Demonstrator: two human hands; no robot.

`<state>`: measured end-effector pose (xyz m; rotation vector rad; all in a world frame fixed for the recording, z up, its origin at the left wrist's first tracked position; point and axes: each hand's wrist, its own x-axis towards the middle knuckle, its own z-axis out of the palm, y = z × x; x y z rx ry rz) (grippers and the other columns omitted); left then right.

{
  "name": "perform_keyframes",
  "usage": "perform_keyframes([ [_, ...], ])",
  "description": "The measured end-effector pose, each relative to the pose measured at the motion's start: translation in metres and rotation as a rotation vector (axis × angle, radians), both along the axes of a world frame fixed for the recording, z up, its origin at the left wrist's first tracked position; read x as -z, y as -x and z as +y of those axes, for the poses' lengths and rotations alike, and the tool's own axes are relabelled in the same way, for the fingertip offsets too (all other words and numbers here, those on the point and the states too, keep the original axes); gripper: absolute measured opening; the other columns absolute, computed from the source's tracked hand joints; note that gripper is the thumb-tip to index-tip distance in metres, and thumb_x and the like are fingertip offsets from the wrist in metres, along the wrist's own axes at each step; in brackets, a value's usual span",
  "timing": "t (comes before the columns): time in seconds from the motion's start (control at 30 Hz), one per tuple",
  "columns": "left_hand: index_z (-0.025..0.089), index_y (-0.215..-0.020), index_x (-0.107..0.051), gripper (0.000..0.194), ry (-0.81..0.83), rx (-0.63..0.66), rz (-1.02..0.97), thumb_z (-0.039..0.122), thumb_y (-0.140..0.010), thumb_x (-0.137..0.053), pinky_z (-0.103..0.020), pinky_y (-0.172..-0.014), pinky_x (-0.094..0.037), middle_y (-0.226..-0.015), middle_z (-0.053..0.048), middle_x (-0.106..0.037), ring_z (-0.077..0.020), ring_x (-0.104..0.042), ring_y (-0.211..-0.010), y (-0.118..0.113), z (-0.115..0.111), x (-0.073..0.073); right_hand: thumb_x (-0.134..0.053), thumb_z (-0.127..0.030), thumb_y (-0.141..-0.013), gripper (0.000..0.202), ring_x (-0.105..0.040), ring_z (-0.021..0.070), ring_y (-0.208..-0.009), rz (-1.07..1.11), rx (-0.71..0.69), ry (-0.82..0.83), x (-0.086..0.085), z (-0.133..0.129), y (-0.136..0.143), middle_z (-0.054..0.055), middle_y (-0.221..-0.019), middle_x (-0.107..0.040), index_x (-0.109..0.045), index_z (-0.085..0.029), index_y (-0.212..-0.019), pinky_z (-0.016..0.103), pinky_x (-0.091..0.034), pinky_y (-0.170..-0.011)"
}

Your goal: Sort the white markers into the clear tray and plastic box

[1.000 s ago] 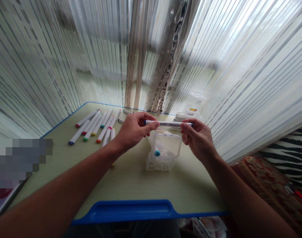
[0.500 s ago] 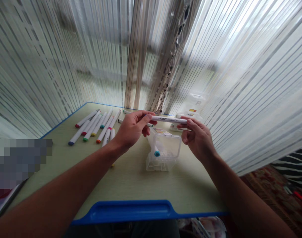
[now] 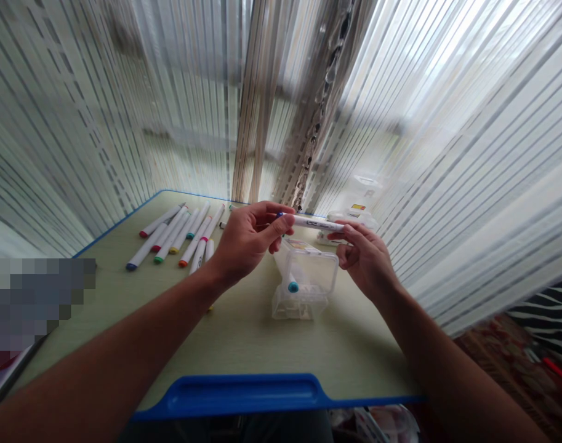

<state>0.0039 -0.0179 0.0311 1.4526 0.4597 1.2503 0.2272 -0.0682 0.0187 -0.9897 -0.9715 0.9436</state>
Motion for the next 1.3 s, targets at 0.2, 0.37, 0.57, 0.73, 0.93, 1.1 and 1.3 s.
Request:
perform_keyframes([
  [0.2,0.01,-0.101,-0.074,0.033,0.003,0.037,-0.011,0.025,-0.074,-0.088,-0.019,-0.048,-0.045,-0.07,-0.002,-0.071,-0.0063,-0.054,-0.051,0.0005,-0.0045,-0.0018,-0.079,-0.032,-0.076,0.025,-0.052,0.0075,-0.037,0.033,-0.029,0.071,0.0038,0.0016,-0.0027,0.004,-0.078,-0.077,-0.073,-0.017,-0.095,0.021,-0.038,-0.033],
  [0.37,0.012,-0.101,-0.076,0.034,0.013,0.103,-0.039,0.015,-0.07,-0.089,-0.018,-0.049,-0.048,-0.078,-0.003,-0.076,-0.0073,-0.06,-0.057,0.0002,-0.0055,-0.0015,-0.08,-0.033,-0.076,0.027,-0.056,0.01,-0.041,0.028,-0.059,0.125,0.0049,0.0011,-0.0026,0.005,-0.082,-0.077,-0.073,-0.017,-0.097,0.022,-0.039,-0.034],
  [0.57,0.013,-0.102,-0.078,0.035,0.015,0.136,-0.037,0.01,-0.068,-0.088,-0.017,-0.05,-0.048,-0.076,-0.002,-0.076,-0.0081,-0.062,-0.059,0.0013,-0.0073,-0.0034,-0.078,-0.034,-0.077,0.027,-0.059,0.0108,-0.043,-0.006,-0.073,0.153,0.005,0.0012,-0.0014,0.005,-0.085,-0.077,-0.072,-0.016,-0.096,0.021,-0.039,-0.035],
  [0.73,0.013,-0.102,-0.078,0.036,0.017,0.151,-0.047,0.008,-0.068,-0.088,-0.017,-0.05,-0.048,-0.076,-0.002,-0.076,-0.0073,-0.06,-0.057,0.0015,-0.0076,-0.0031,-0.077,-0.033,-0.079,0.025,-0.059,0.0109,-0.044,-0.022,-0.083,0.148,0.0064,0.0012,-0.0021,0.006,-0.085,-0.077,-0.072,-0.016,-0.097,0.021,-0.039,-0.036],
  [0.93,0.014,-0.103,-0.078,0.037,0.007,0.127,-0.011,0.014,-0.067,-0.089,-0.019,-0.05,-0.048,-0.077,-0.003,-0.075,-0.0089,-0.061,-0.058,0.0021,-0.008,-0.0031,-0.076,-0.034,-0.079,0.026,-0.059,0.0107,-0.045,-0.031,-0.082,0.157,0.0062,0.001,-0.0016,0.007,-0.086,-0.077,-0.072,-0.016,-0.097,0.022,-0.039,-0.036],
  [1.1,0.015,-0.104,-0.078,0.037,0.003,0.093,0.044,0.023,-0.069,-0.09,-0.022,-0.05,-0.048,-0.078,-0.005,-0.075,-0.0111,-0.062,-0.059,0.0025,-0.0106,-0.0044,-0.076,-0.035,-0.078,0.028,-0.06,0.0122,-0.047,-0.027,-0.08,0.165,0.006,0.0009,-0.002,0.008,-0.087,-0.078,-0.072,-0.016,-0.099,0.023,-0.038,-0.037],
  [1.3,0.015,-0.103,-0.077,0.036,-0.003,0.099,0.045,0.024,-0.07,-0.089,-0.022,-0.05,-0.048,-0.077,-0.004,-0.074,-0.0104,-0.061,-0.057,0.0026,-0.0105,-0.0045,-0.076,-0.034,-0.078,0.028,-0.061,0.0129,-0.048,-0.021,-0.08,0.171,0.0063,0.001,-0.0016,0.008,-0.087,-0.078,-0.072,-0.016,-0.099,0.023,-0.039,-0.038],
])
